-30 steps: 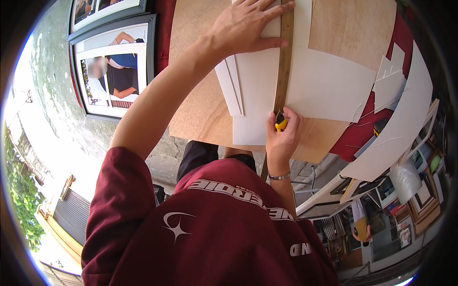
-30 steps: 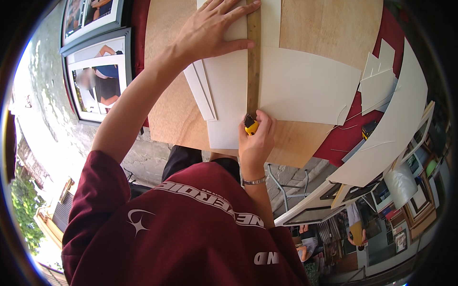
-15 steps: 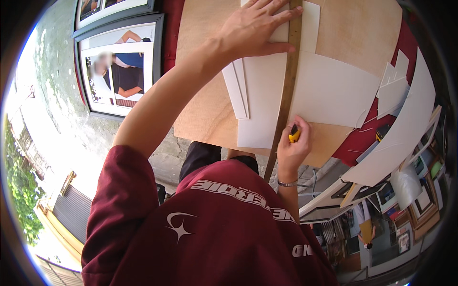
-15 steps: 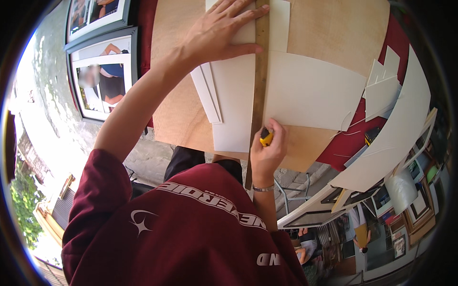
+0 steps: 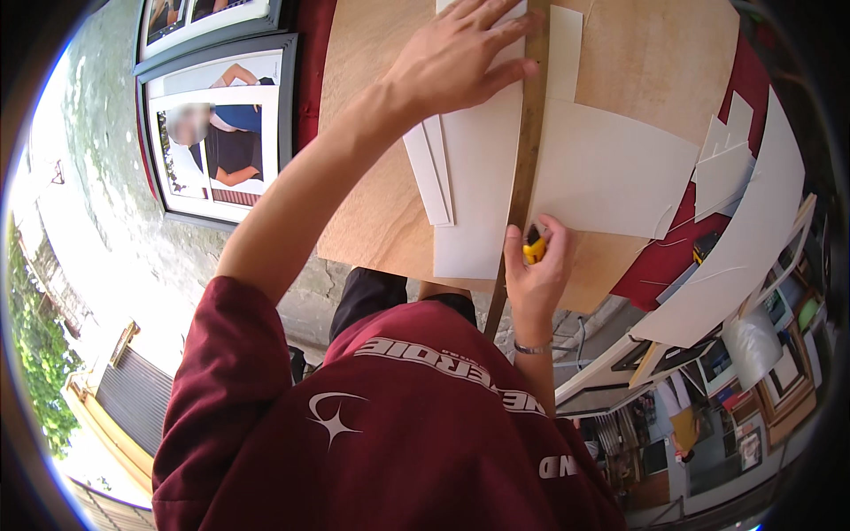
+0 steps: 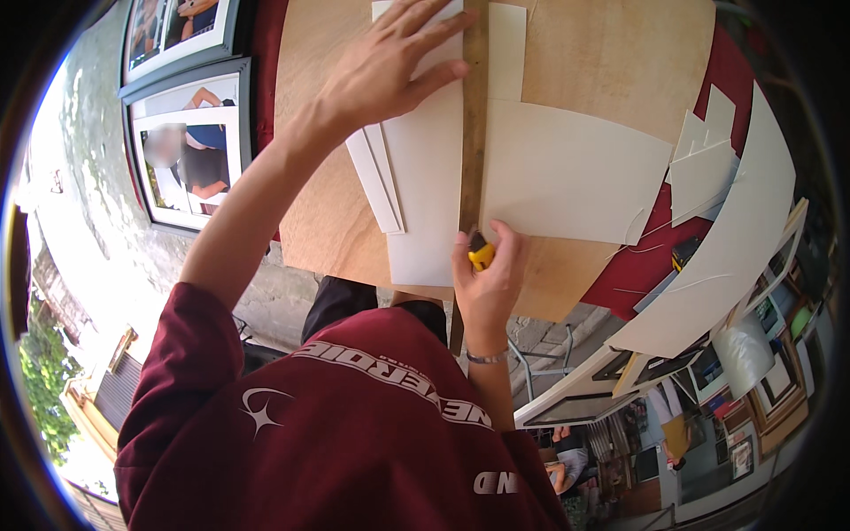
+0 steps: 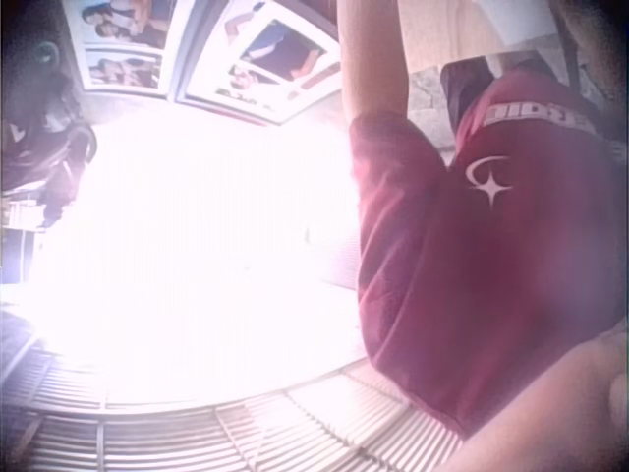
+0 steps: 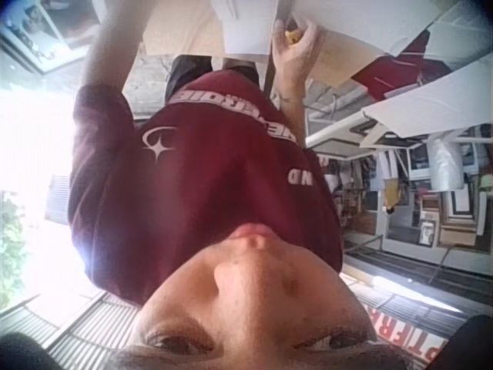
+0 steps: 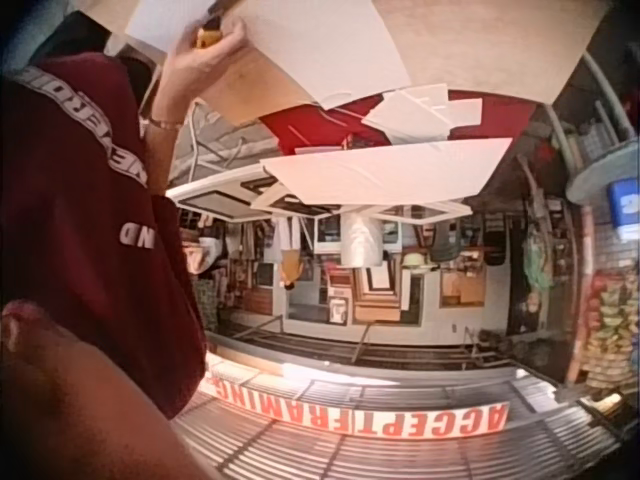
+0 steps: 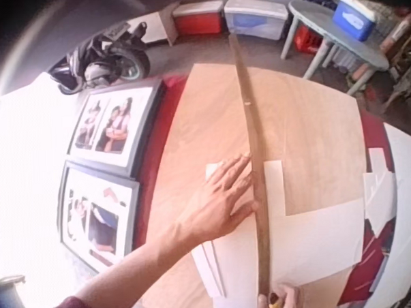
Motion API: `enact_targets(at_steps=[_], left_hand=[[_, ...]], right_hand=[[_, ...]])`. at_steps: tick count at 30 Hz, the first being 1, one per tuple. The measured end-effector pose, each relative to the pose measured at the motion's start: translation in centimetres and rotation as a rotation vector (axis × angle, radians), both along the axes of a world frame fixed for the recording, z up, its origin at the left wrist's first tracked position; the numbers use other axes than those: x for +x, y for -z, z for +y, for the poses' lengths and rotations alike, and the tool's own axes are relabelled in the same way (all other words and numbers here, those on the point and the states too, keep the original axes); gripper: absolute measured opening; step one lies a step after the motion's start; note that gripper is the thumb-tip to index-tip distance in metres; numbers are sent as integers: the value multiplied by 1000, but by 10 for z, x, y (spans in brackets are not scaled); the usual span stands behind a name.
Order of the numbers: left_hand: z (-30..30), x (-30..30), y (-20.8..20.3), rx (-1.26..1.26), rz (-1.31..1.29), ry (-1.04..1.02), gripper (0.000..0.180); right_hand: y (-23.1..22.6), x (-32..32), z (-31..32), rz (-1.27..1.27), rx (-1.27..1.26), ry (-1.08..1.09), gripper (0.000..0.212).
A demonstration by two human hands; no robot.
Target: The person measures and marks white matboard pieces with a tape measure and pencil, then uses a utility knife and a wooden straightedge to cut the pieces into strips on a wooden workbench. The cut pieces are set aside on the table.
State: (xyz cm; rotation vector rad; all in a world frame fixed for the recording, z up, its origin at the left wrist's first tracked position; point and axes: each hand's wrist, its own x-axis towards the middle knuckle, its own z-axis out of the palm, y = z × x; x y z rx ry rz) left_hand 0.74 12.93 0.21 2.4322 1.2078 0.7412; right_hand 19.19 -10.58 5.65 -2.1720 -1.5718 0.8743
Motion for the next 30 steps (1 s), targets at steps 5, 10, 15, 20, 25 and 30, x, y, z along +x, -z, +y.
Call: enact_targets(at_steps=[5,10,15,20,25,30], left_hand=[[-60,18,-20,-287,166,-40,88],[-108,43,-34,-431,395,-55,108],[-111,56,-42,-459,449,-103,115],[-119,54,-38,-467,414,-119,116],[-113,63,-56,-583,559,-102,124],[-116,70,-57,-595,598,-135,128]], right_hand=[[-18,44,9,131,-144,98,42],[-39,42,72,274,-236,207,42],[-2,39,112,171,23,-122,41],[20,32,130,182,20,-111,43],[11,21,141,237,5,-58,41],[10,20,143,208,-19,-76,42]])
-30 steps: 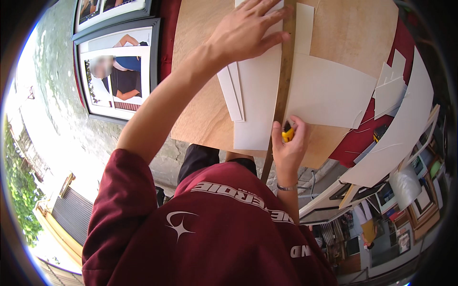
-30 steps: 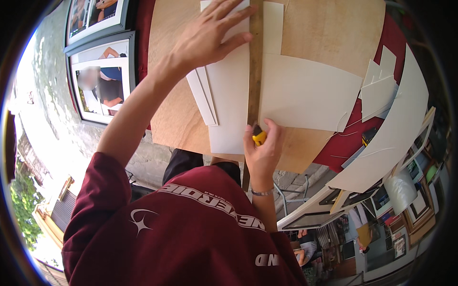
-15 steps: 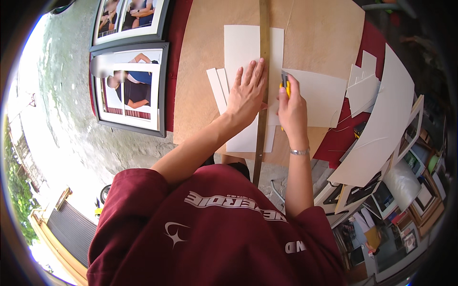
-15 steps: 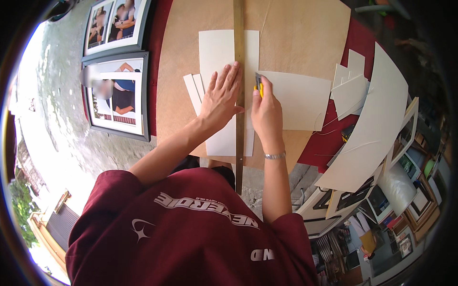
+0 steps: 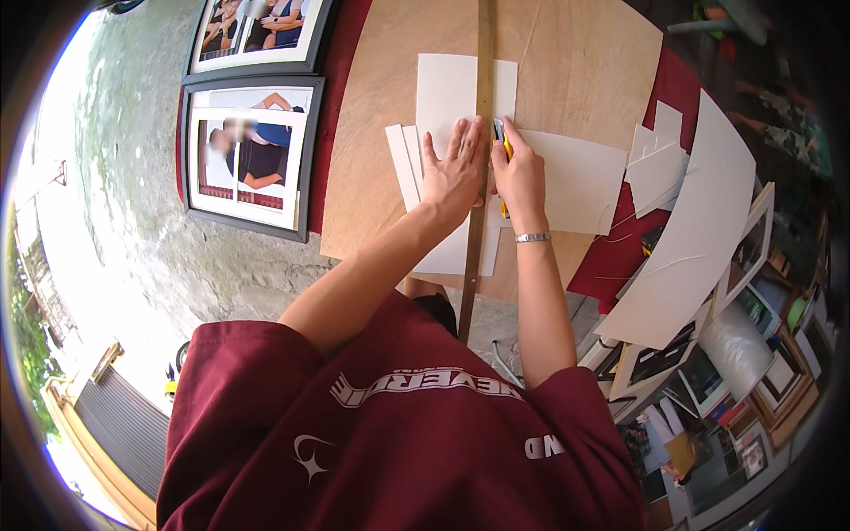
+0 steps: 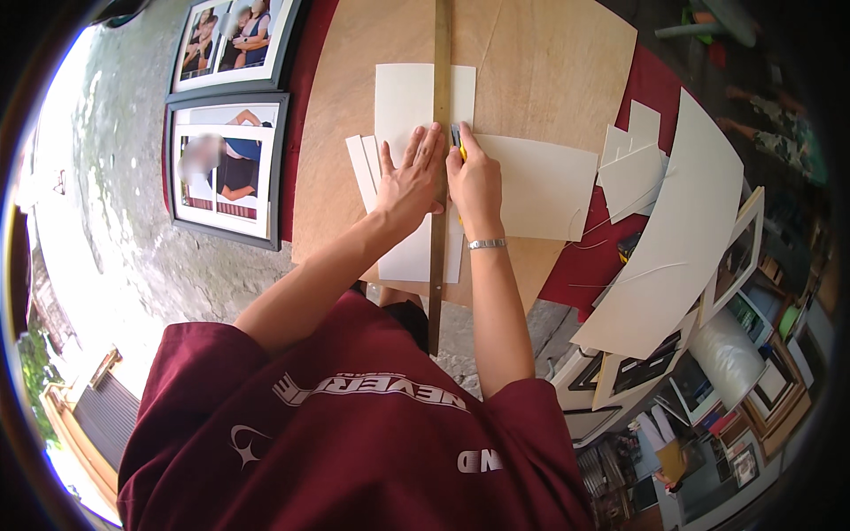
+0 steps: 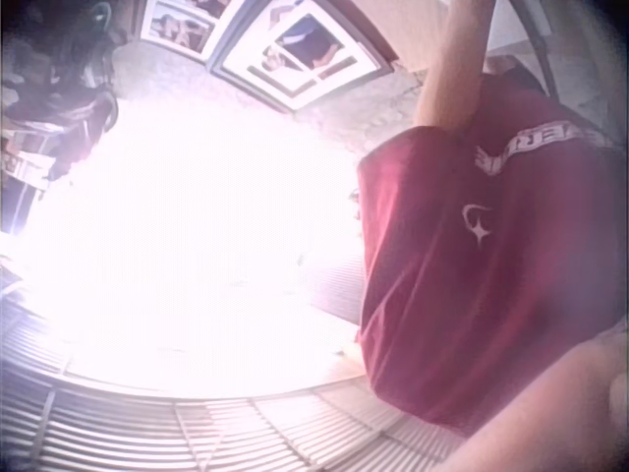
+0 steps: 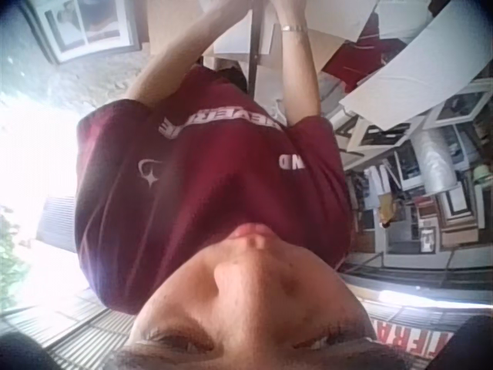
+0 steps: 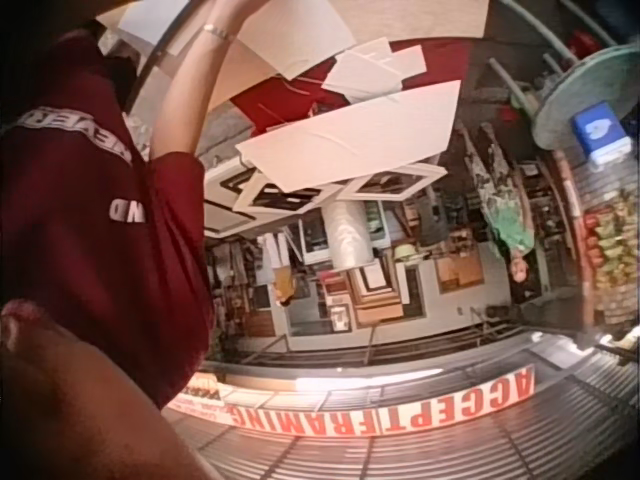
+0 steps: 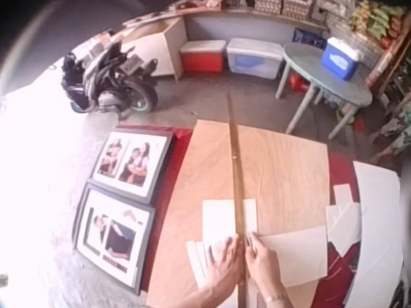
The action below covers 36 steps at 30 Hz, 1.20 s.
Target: The person measures and marks white matboard pieces with a tape measure and pencil, then uses a utility knife and a wooden straightedge to cut the pieces into strips on a wooden workbench. The cut pieces are set aside on the table.
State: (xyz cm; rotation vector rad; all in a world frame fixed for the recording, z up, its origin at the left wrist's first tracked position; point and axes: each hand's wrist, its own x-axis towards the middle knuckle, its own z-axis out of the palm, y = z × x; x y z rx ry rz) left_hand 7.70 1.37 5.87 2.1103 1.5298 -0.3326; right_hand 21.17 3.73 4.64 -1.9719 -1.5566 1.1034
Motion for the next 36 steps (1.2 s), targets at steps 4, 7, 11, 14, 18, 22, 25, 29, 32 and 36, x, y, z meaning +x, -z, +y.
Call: enact_targets(at_steps=[4,7,11,14,18,22,25,29,32,36], left_hand=[[0,0,2,1,-5,-7,127],[0,0,1,1,-15,-13,127],[-1,1,4,10,-24,-20,127],[1,3,3,4,-2,-9,127],[1,2,4,-4,-15,-14,126],[2,0,3,-7,-15,-9,126],[3,1,2,-20,-26,-15,126],[2,-2,2,-12,-37,-22,126],[1,-2,2,3,-34,-13,126],[1,-3,2,10,-28,-7,126]], right_hand=[[0,0,0,7,3,-24,43],[2,1,0,-19,25,-57,44],[6,3,2,-81,29,-109,46],[0,5,5,-98,-56,-116,48],[0,4,9,-132,-78,-136,50],[-3,1,8,-125,-104,-112,50],[-2,2,1,-122,-93,-103,50],[-1,2,-19,-121,-70,-98,48],[-1,4,-34,-121,-63,-89,47],[-3,5,-57,-169,139,-130,47]])
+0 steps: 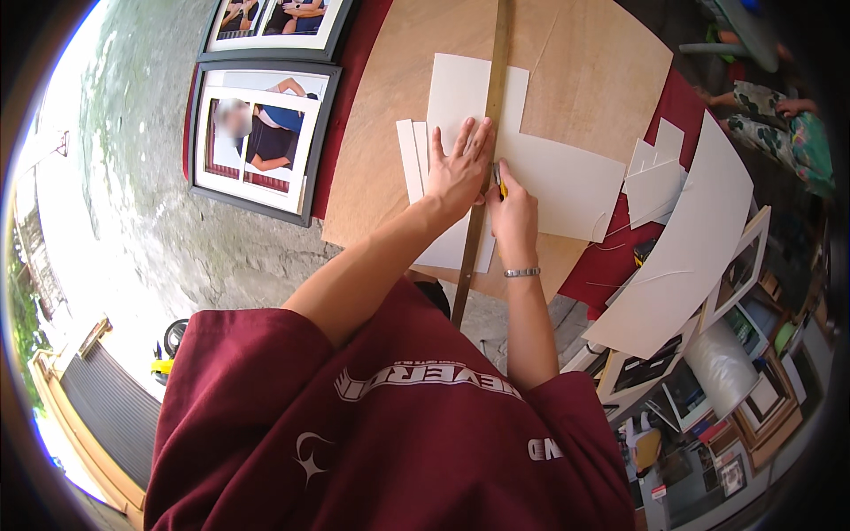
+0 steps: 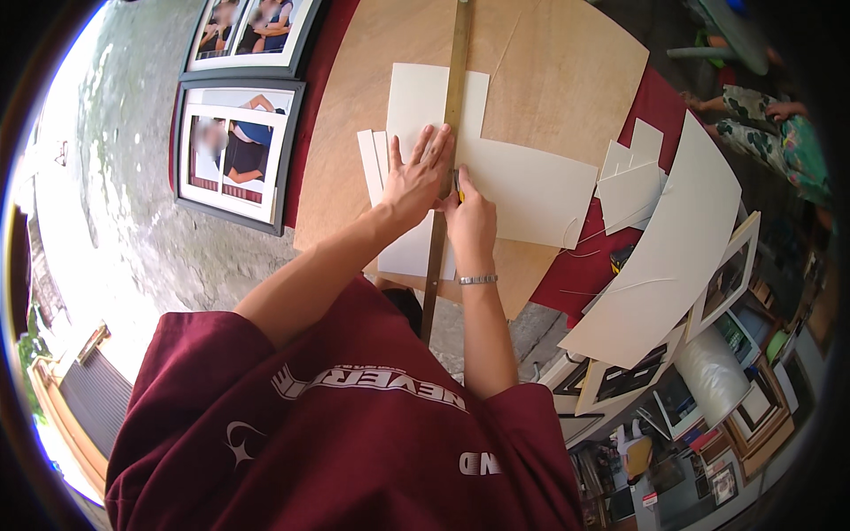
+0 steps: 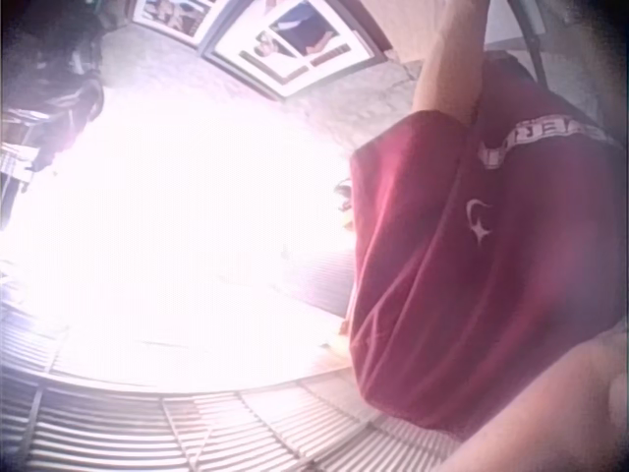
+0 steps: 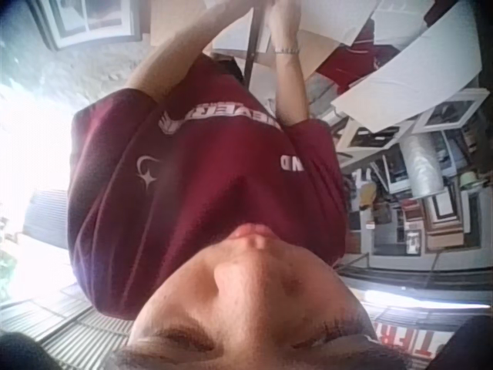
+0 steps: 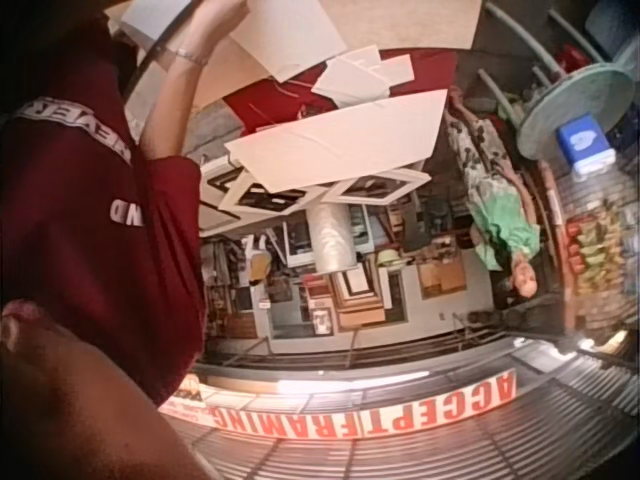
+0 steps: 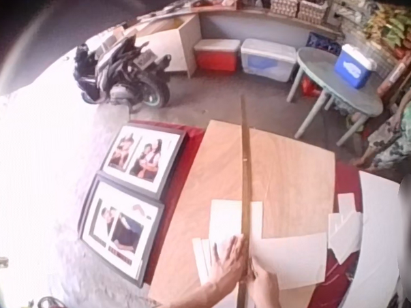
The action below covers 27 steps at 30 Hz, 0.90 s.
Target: The person measures and marks white matboard pieces with a tape measure and pencil, then uses a utility knife and a wooden straightedge to cut the pieces into strips on a wooden workbench. The cut pieces are set aside on the table.
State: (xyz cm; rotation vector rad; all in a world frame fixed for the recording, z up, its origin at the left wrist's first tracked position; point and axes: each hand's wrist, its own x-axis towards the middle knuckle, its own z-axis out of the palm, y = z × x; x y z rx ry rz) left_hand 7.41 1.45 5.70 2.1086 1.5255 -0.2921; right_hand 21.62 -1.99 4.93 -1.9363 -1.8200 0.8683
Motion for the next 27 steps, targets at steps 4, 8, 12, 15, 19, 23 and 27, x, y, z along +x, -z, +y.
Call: enact_targets(at_steps=[4,8,12,15,19,23,27], left_hand=[[1,0,-4,-18,4,-1,126],[2,0,0,-23,21,7,128],[1,2,0,-26,31,2,129],[0,1,0,-22,30,1,130],[-1,0,3,-4,30,5,130],[0,1,3,-19,10,10,130],[2,-1,-1,-30,22,11,131]], right_hand=[[-21,-2,-19,-32,-231,25,47],[-17,4,-50,-47,-203,9,51],[-22,5,-71,-75,-341,26,54],[-23,6,-84,-72,-347,32,55],[-22,7,-101,-64,-341,36,56],[-16,10,-112,-62,-341,44,58],[-30,8,-119,-14,-371,97,53]])
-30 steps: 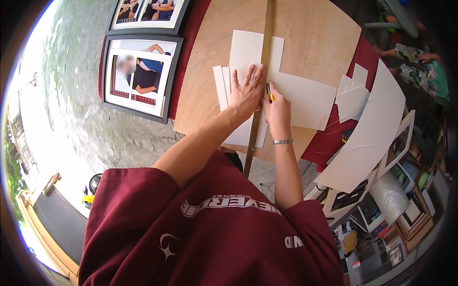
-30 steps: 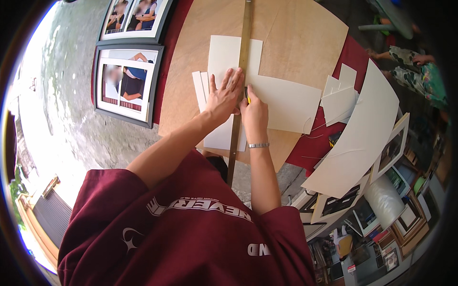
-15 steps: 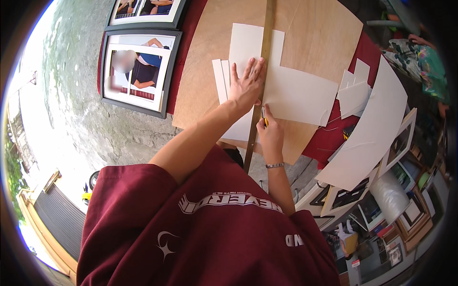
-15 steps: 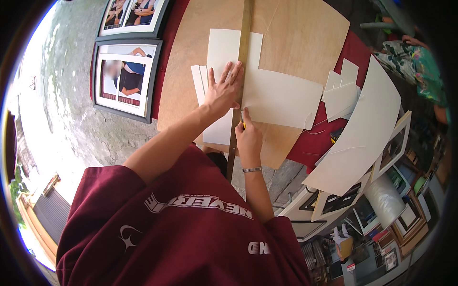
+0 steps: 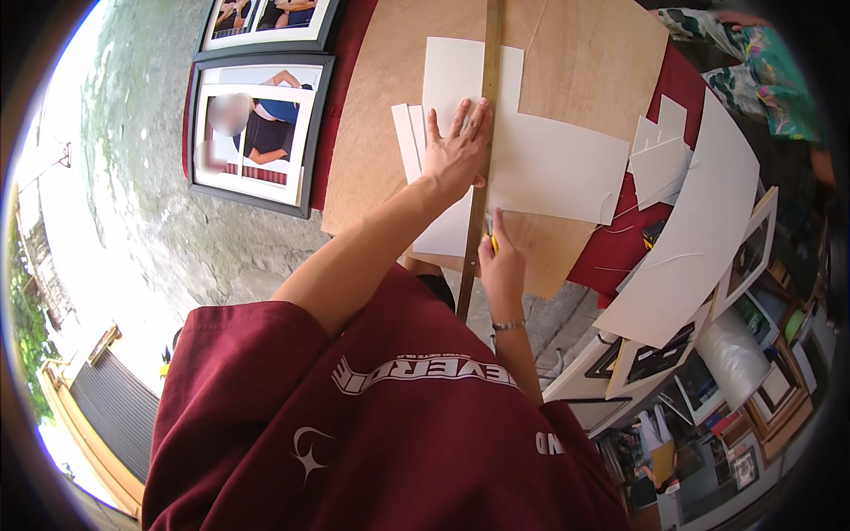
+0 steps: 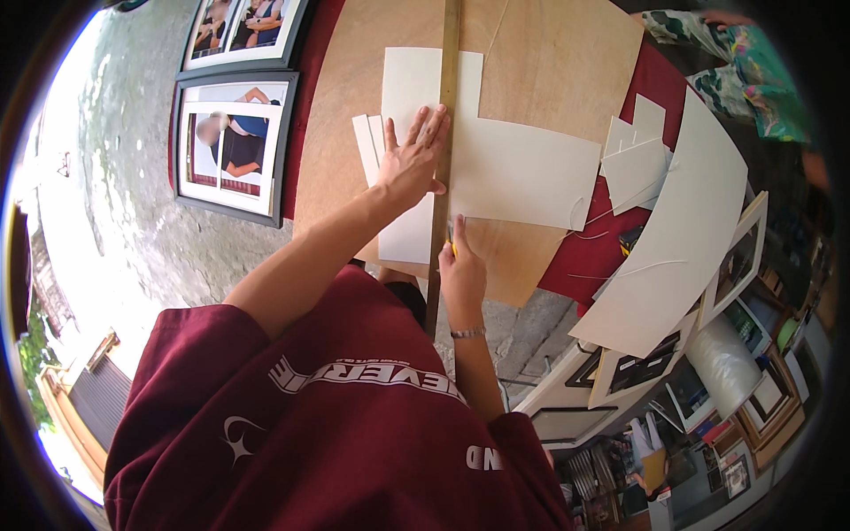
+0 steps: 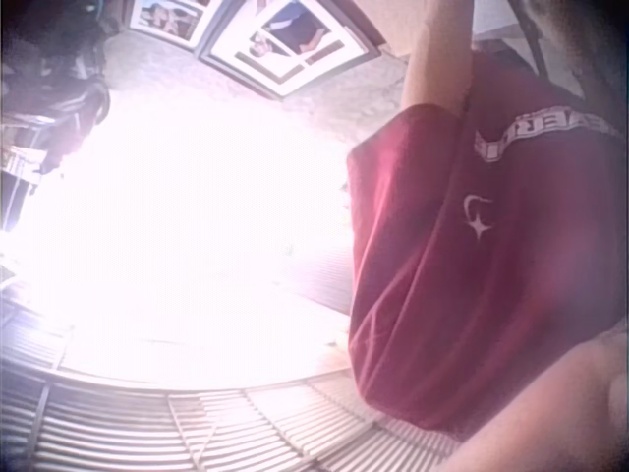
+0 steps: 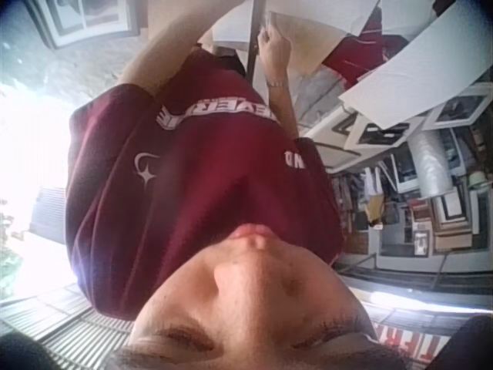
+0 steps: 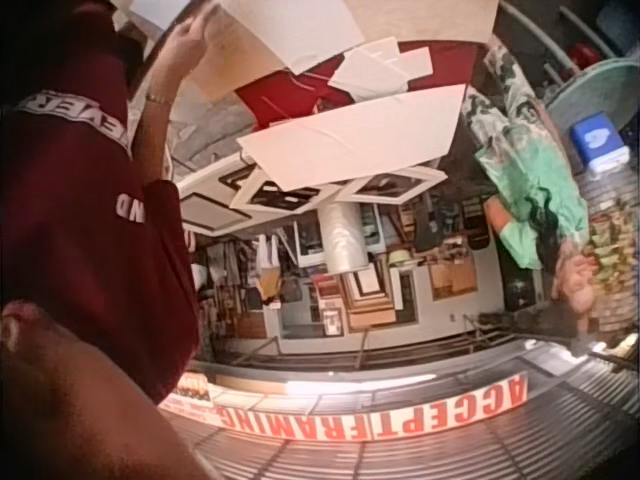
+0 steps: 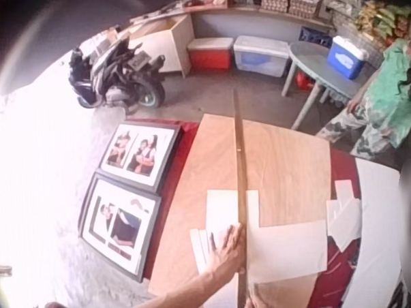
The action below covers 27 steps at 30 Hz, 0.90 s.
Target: The person measures and marks white matboard pieces with a tape measure and pencil, then uses a utility knife and a wooden straightedge to cut the pieces into strips on a wooden workbench. The cut pieces are set aside on the table.
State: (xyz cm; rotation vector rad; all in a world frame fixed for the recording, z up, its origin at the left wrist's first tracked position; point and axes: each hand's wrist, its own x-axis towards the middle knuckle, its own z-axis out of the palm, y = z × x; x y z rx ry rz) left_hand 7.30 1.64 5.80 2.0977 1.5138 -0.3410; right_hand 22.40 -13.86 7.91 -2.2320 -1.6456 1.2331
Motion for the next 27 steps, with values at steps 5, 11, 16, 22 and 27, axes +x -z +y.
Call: enact_targets(at_steps=[5,11,16,22,27], left_hand=[[2,0,-1,-22,-16,7,130],[0,-15,16,44,-232,-29,126],[-4,-36,28,239,-428,-174,95],[13,-22,28,276,-362,-167,90],[14,-15,41,311,-294,-75,110]], right_hand=[[-1,8,-62,43,159,192,34],[35,-23,-177,-22,57,259,50],[37,13,-175,-46,292,287,33],[21,147,-145,-244,466,327,32],[39,198,-158,-352,476,345,32]])
